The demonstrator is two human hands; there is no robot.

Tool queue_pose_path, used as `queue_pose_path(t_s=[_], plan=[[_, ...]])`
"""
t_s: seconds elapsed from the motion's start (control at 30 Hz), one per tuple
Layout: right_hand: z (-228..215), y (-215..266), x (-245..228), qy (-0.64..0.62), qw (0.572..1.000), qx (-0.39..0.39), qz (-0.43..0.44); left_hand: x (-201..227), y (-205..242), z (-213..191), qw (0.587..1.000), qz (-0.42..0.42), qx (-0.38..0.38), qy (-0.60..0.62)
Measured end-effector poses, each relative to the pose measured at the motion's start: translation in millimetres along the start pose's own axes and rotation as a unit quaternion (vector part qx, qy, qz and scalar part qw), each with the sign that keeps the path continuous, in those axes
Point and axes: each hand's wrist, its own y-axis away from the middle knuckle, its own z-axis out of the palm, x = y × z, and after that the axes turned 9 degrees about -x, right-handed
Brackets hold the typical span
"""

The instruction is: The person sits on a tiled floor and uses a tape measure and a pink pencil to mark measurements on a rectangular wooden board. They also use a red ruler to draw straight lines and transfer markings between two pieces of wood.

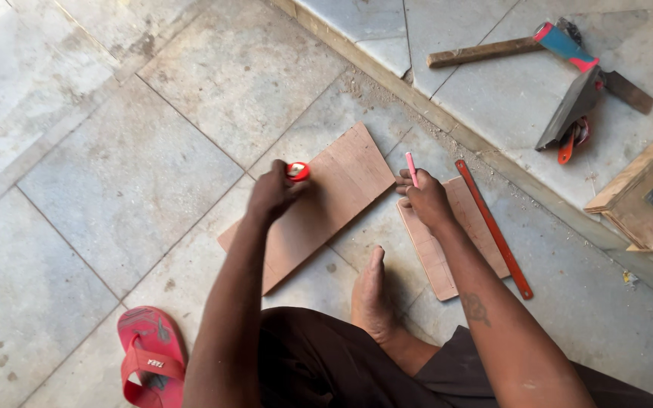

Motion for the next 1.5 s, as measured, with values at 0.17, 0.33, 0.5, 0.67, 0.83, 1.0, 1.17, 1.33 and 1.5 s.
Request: queue_pose_path(t_s=[0.17,0.33,0.5,0.67,0.83,1.0,1.17,1.33,1.5], plan=[[-15.1,31.0,9.5,-0.001,0.999,-0.033,0.019,2.2,9.5,16.1,0.996,0.061,-0.041,-0.043],[-12.0,67.6,10.3,0.036,0.997,-0.03,0.056,13.4,32.8,9.5,0.994,0.042,-0.098,-0.033],[-14.3,81.5,9.2,-0.008,0.998,-0.055,0.016,29.4,47.3,-2.5,0.994,0.113,-0.005,-0.006],[11.3,86.5,-55.4,-0.259,0.956,-0.131,-0.044,79.5,59.8,-6.5,0.916,0.151,-0.03,0.371],[54.3,99.6,-138.8,-0.283,0.936,-0.193,-0.081,123.9,91.7,-26.9,0.851,0.166,-0.099,0.488],[73.8,107.7,-182.5,-0.245,0.924,-0.256,-0.141,97.9,112.4,-80.9,0.744,0.161,-0.167,0.626],[93.5,105.1,-195.7,-0.17,0.944,-0.236,-0.159,91.4,107.4,-67.6,0.76,0.169,-0.047,0.626],[77.2,100.0,-193.2,-0.086,0.97,-0.21,-0.085,93.2,101.2,-48.4,0.749,0.143,-0.074,0.642],[68.2,103.8,-186.0,0.02,0.955,-0.273,-0.113,73.3,112.3,-44.8,0.812,0.092,-0.149,0.556]])
